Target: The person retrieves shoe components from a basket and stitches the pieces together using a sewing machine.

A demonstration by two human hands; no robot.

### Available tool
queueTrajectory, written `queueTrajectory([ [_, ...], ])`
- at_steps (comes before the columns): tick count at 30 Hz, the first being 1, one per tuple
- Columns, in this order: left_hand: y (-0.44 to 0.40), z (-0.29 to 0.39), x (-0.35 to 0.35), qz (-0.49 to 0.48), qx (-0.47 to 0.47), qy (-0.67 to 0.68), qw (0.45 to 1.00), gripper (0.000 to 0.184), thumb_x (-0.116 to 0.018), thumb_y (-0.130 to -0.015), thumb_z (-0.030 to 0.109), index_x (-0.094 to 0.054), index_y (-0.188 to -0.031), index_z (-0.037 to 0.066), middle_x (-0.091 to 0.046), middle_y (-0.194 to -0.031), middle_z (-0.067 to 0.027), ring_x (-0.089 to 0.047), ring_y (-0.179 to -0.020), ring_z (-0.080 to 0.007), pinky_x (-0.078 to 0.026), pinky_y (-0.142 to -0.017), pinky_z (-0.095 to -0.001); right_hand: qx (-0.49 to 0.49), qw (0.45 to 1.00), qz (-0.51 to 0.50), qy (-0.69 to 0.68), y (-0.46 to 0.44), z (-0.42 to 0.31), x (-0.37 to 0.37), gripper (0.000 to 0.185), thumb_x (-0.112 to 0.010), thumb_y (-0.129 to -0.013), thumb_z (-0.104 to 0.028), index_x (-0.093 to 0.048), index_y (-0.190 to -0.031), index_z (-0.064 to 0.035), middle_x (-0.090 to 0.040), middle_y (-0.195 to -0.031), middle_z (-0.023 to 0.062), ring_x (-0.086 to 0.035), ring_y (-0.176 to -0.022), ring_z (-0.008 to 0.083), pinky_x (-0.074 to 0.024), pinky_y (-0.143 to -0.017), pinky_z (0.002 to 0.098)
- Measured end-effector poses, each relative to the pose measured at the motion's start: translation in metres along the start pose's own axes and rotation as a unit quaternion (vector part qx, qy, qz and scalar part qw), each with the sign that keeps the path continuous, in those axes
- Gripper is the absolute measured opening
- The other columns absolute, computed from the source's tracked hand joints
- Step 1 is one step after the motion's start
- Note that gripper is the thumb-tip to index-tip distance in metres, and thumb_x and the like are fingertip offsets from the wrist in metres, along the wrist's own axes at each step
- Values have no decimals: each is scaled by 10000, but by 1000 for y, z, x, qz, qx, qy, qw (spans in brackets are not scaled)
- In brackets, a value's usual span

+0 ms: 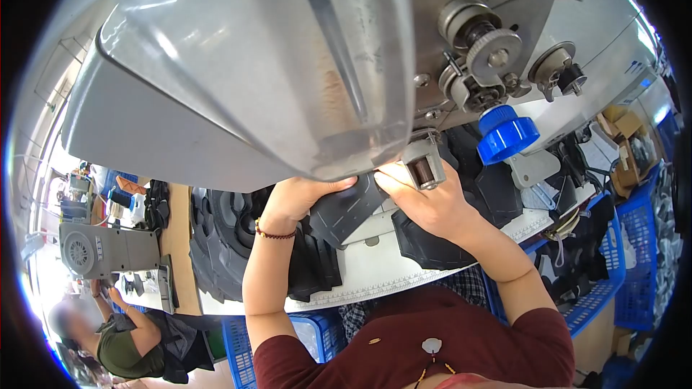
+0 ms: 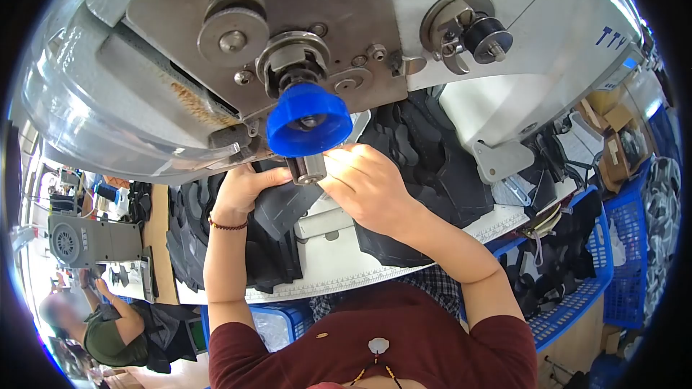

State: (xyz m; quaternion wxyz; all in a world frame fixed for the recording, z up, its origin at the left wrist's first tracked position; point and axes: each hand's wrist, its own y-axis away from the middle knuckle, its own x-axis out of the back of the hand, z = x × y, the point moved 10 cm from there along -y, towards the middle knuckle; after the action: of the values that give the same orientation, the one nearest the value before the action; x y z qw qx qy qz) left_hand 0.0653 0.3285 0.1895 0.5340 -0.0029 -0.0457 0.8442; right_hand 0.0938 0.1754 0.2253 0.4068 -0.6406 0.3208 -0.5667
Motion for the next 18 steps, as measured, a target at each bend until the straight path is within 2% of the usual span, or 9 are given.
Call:
queueTrajectory([
  [2,-5,-3,3,-9,10,-3,1000,384,-709,-635,-12,-568,-992,-22,-584,-951,-62,-538,-852,-157,-463,-746,-247,1,1000,-6,3,1,0,-4,130,-609,-603,-76,-552,-714,-40,-559,-827,99,-557,-822,241,-453,-738,366],
  [5,-9,-19,10,-11,68,22,997,420,-713,-606,-41,-572,-997,17,-582,-974,-55,-529,-924,-153,-436,-830,-283,1,1000,2,-1,-3,-1,-3,130,-619,-600,-75,-539,-695,-37,-552,-805,96,-559,-816,246,-450,-739,371],
  [8,-14,-29,16,-17,70,41,997,439,-694,-604,-72,-564,-1013,20,-578,-993,-53,-530,-934,-157,-443,-828,-285,-12,1000,-3,1,-2,1,-4,121,-621,-609,-68,-542,-691,-27,-547,-783,99,-555,-814,252,-446,-753,382],
  [11,-21,-29,34,10,-39,-3,999,458,-672,-603,-100,-556,-1029,23,-573,-1010,-52,-533,-937,-168,-446,-826,-289,-42,997,-49,-33,-7,7,-5,301,-660,-623,-62,-598,-918,-55,-581,-880,88,-564,-802,250,-453,-703,355],
  [14,-23,-41,41,32,0,27,999,479,-659,-593,-116,-550,-1038,25,-569,-1020,-56,-536,-936,-177,-444,-831,-297,-64,993,-98,-23,-11,12,-10,305,-666,-656,-109,-591,-950,-72,-566,-894,93,-546,-809,264,-444,-698,370],
  [18,-21,-38,39,40,1,27,999,455,-649,-599,-110,-556,-1024,23,-575,-1009,-57,-539,-931,-177,-444,-831,-303,-75,991,-105,-34,-14,17,-10,306,-671,-666,-142,-590,-954,-78,-558,-866,89,-537,-781,268,-440,-675,372],
])
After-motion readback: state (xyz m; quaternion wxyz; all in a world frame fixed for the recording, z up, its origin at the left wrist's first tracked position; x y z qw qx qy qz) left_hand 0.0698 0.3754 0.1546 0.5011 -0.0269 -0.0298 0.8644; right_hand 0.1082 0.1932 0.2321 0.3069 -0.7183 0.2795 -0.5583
